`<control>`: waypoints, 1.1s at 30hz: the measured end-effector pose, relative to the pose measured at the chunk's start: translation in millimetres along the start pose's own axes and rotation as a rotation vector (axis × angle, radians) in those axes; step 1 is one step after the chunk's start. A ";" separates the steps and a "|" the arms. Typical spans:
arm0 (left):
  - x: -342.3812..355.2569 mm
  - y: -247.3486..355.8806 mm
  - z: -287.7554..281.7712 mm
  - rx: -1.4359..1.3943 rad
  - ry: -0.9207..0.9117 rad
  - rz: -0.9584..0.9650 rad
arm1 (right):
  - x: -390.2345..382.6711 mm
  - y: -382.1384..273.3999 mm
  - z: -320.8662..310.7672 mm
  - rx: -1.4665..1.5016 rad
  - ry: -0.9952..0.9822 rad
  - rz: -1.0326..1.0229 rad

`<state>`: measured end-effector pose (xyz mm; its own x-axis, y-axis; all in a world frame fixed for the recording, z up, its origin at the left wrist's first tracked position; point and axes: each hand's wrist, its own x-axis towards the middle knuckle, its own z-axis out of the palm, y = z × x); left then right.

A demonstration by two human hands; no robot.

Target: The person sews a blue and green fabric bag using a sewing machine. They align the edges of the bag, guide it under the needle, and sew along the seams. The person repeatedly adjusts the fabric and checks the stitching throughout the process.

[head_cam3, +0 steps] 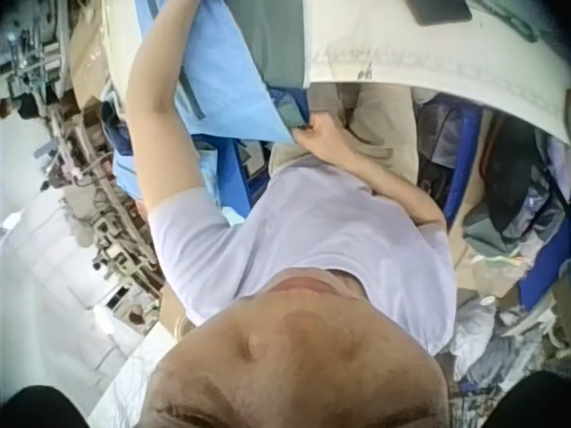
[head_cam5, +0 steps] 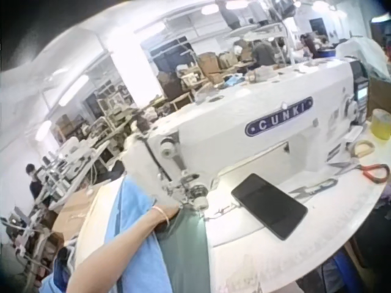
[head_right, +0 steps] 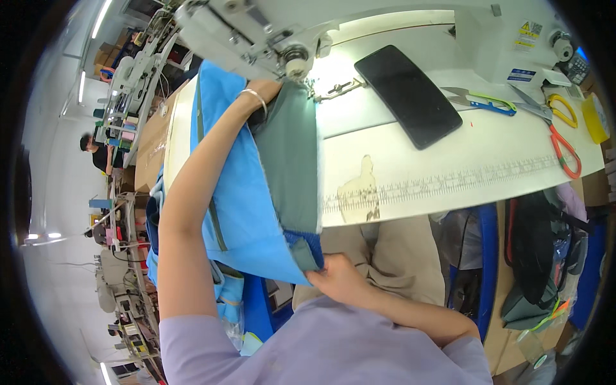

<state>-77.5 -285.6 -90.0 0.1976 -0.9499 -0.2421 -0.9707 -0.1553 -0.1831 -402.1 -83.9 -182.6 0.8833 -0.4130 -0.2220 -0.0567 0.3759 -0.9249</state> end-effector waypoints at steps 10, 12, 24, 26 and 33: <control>-24.9 -31.4 14.7 -0.217 0.310 0.203 | 19.3 -23.1 -8.9 -0.059 -0.035 -0.213; -51.2 -17.0 4.8 -0.340 0.545 0.262 | 18.3 -23.6 -9.2 -0.027 -0.095 -0.229; -67.3 50.3 -8.9 -0.022 0.541 0.993 | 0.9 -43.8 -2.7 -0.280 -0.128 -0.255; -70.2 49.9 -14.1 0.012 0.507 1.005 | -1.5 -41.6 -3.3 -0.282 -0.135 -0.238; -116.1 64.0 1.1 -0.113 0.313 1.028 | -1.6 -33.6 -6.6 -0.269 -0.120 -0.281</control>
<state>-162.4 -185.0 -74.7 -0.7468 -0.6644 0.0275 -0.6622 0.7468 0.0618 -404.7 -101.3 -153.3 0.9289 -0.3628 0.0742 0.0893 0.0250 -0.9957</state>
